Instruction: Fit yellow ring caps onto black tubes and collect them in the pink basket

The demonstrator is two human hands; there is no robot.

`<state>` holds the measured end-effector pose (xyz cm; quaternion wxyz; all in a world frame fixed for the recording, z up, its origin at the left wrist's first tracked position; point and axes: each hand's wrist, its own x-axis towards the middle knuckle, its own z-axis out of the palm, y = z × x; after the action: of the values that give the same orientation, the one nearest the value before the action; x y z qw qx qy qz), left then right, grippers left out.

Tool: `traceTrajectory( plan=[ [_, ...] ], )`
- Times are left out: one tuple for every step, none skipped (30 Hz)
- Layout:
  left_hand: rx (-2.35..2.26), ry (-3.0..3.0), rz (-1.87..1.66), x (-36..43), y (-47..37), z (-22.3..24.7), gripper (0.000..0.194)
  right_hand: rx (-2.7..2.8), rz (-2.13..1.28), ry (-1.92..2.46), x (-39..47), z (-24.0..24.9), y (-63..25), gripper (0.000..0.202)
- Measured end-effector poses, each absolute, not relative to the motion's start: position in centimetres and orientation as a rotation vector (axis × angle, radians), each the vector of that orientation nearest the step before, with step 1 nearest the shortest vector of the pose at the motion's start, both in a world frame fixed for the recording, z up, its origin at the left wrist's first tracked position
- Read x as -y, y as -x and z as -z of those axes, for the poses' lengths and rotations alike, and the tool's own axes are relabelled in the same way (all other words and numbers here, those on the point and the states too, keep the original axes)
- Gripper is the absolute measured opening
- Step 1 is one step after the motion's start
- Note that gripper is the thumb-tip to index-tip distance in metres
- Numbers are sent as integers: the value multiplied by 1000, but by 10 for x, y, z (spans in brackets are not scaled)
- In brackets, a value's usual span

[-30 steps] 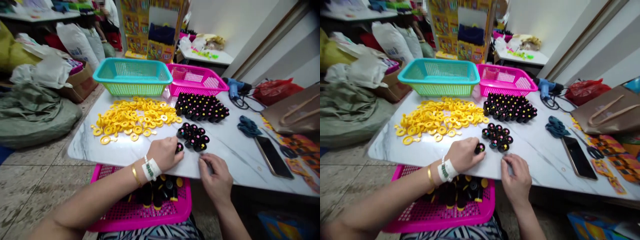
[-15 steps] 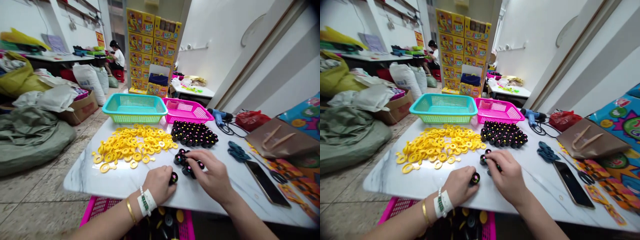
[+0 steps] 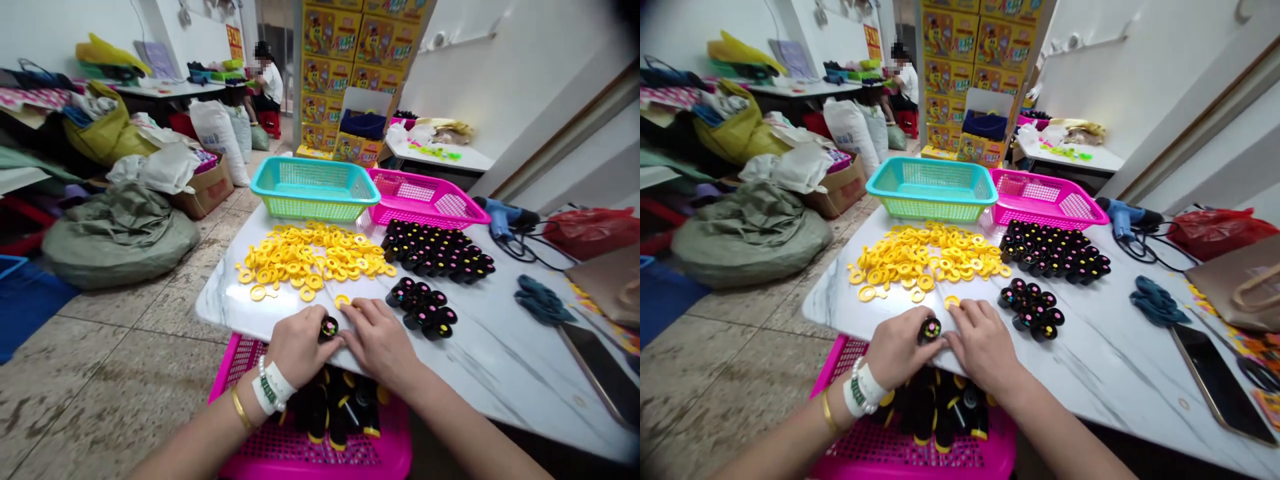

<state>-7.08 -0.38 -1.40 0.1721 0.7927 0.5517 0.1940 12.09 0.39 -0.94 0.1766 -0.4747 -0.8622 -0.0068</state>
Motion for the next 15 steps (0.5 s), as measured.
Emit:
traceTrajectory(
  plan=[
    [-1537,-2239,-596,5,71,15,32,2413,26,1353,7,13,-127,43],
    [-1508,-2228,-639,7,71,15,33,2398,25,1348,17,16,-134,48],
    [-1485,-2220,-669,9,71,15,32,2400,16,1328,27,20,-140,54],
    [-1470,-2214,-683,10,71,14,30,2410,1,1293,36,24,-145,58],
    [-1465,-2209,-680,10,72,13,27,2415,-20,1246,44,27,-150,56],
    [-1469,-2207,-663,9,72,12,26,2405,-57,1193,50,29,-152,48],
    [-1474,-2206,-633,9,72,11,25,2380,-124,1129,55,29,-152,36],
    [-1476,-2209,-598,7,72,10,26,2340,-233,1066,58,28,-151,26],
    [-1469,-2216,-563,6,71,9,27,2284,-383,1022,59,24,-147,20],
    [-1457,-2226,-537,5,71,9,28,2212,-555,1009,59,19,-143,17],
    [-1444,-2236,-525,5,71,9,28,2136,-723,1020,56,13,-137,16],
    [-1430,-2247,-527,5,71,9,27,2056,-847,1056,53,7,-131,14],
    [-1425,-2257,-538,5,71,10,27,1980,-907,1111,48,1,-125,14],
    [-1427,-2265,-551,6,71,10,27,1913,-919,1172,42,-4,-120,15],
    [-1436,-2269,-562,7,71,11,28,1860,-916,1222,36,-8,-115,18]
  ],
)
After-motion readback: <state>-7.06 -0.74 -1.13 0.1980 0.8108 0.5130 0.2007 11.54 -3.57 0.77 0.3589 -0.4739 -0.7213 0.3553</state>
